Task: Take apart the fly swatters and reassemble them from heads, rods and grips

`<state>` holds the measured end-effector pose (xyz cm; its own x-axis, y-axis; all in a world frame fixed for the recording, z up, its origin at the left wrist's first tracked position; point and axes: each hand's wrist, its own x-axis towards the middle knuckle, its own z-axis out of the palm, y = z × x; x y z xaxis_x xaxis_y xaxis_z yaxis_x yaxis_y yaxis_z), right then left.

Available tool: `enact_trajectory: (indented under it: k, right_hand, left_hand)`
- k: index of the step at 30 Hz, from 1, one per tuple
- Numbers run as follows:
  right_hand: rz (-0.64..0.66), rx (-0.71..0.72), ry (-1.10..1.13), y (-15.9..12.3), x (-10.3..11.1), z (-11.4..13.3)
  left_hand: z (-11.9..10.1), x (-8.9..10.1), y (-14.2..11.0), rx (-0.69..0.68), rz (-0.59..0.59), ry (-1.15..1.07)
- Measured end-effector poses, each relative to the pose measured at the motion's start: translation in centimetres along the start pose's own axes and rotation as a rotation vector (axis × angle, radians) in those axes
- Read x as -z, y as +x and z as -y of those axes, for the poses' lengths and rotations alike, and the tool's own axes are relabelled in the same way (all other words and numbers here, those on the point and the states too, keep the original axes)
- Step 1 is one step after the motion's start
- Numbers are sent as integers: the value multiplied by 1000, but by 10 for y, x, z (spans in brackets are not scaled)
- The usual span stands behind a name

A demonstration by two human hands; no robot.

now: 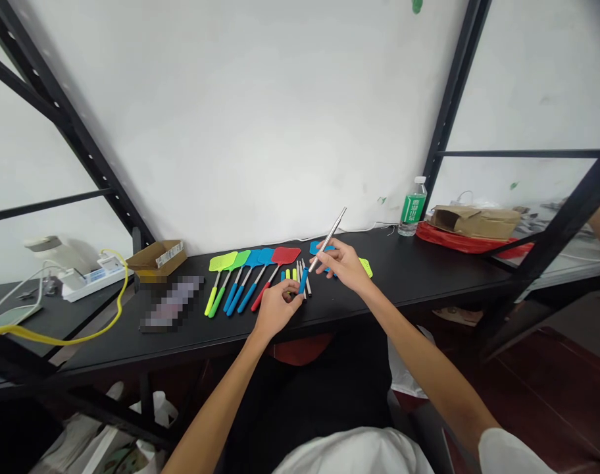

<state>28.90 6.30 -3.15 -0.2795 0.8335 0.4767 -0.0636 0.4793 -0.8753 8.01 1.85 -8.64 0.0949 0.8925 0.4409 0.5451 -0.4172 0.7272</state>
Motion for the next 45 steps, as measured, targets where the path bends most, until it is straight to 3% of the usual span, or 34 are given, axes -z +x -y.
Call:
enact_trajectory:
  k: [5, 29, 45]
  right_hand:
    - [-31, 23, 23, 0, -3, -2]
    - [74, 28, -120, -8, -10, 9]
    - [-19, 5, -138, -3, 5, 6]
  left_hand:
    - [1, 0, -1, -6, 13, -3]
    - [-9, 2, -2, -106, 116, 41]
    - [2, 1, 0, -91, 52, -127]
